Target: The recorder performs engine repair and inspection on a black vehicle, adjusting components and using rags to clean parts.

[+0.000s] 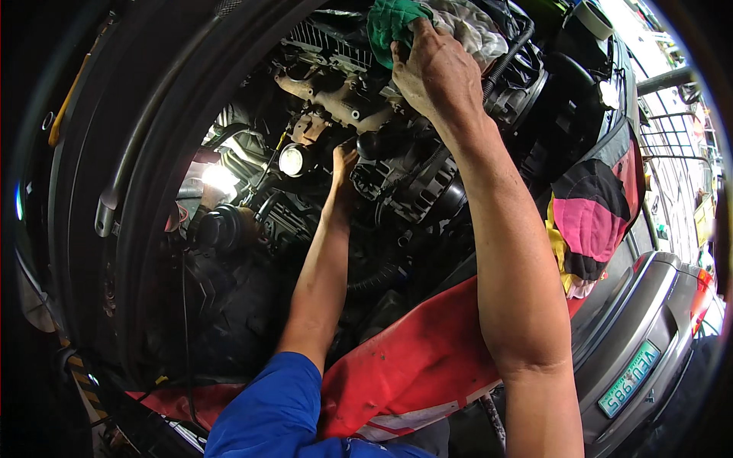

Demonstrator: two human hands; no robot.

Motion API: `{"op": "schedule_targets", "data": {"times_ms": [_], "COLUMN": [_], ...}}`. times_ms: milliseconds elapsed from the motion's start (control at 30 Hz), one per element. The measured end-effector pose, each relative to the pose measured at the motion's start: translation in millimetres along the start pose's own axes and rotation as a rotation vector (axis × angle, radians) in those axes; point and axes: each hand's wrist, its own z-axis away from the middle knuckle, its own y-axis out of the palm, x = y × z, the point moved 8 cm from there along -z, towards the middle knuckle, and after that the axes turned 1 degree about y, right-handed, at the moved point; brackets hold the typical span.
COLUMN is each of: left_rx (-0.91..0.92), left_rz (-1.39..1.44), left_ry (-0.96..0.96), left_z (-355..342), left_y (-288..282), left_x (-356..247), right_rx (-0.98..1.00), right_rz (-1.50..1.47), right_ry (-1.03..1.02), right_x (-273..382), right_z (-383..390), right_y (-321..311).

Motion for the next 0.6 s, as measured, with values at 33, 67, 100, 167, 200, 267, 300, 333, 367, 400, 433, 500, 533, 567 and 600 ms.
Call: {"op": "schedule_targets", "data": {"times_ms": [33,67,100,167,200,267,300,333,367,400,433,500,533,567,600], "left_rx": [0.002,0.003,-0.002,-0.009,-0.008,-0.011,-0.003,0.038,0.112,0.216,0.226,0.263,0.274,0.261,0.28], "left_rz": [0.003,0.001,-0.002,-0.007,0.002,0.007,0.007,0.025,0.034,-0.363,-0.507,-0.677,-0.355,-0.079,-0.031], "left_ry": [-0.002,-0.003,0.001,0.0,0.0,0.007,0.017,0.008,0.031,0.234,0.457,0.661,0.334,-0.063,0.009], "left_z": [-0.3,-0.3,0.1,0.1,-0.9,-2.3,-1.4,-2.8,0.0,3.0,9.7,19.7,9.9,7.1,10.1], "left_y": [-1.7,-2.4,-4.4,-5.9,-5.7,-5.3,-4.7,-2.6,3.6,11.5,15.6,24.0,17.7,15.4,20.5], "left_x": [-0.6,-0.9,-2.2,-2.8,-2.8,-2.4,-2.7,-2.6,-4.0,-18.2,-34.5,-50.1,-36.6,-13.2,-22.9], "right_rx": [0.013,0.025,0.028,0.014,0.039,0.006,0.08,0.028,0.037,0.035,-0.085,-0.069,-0.023,-0.005,0.007], "right_rz": [0.0,-0.003,-0.007,0.011,0.019,0.022,0.067,0.069,0.054,0.056,0.039,0.008,0.022,0.013,0.018], "right_ry": [0.008,0.014,0.009,0.0,0.029,0.017,0.025,0.014,0.024,0.04,-0.049,-0.059,-0.007,-0.015,-0.01], "right_x": [-0.5,-0.9,-0.1,0.3,-2.3,-1.9,-3.8,-2.5,-3.5,-5.2,2.8,3.6,-0.8,0.4,0.4], "right_z": [0.0,-0.1,-0.7,-2.1,-2.9,-3.5,-3.1,-3.0,-2.1,-1.9,-0.8,-0.1,-0.7,-0.8,-0.7], "right_y": [1.0,2.0,2.7,2.9,6.3,6.9,13.5,11.4,13.4,14.0,6.1,7.6,10.5,11.5,11.7]}}
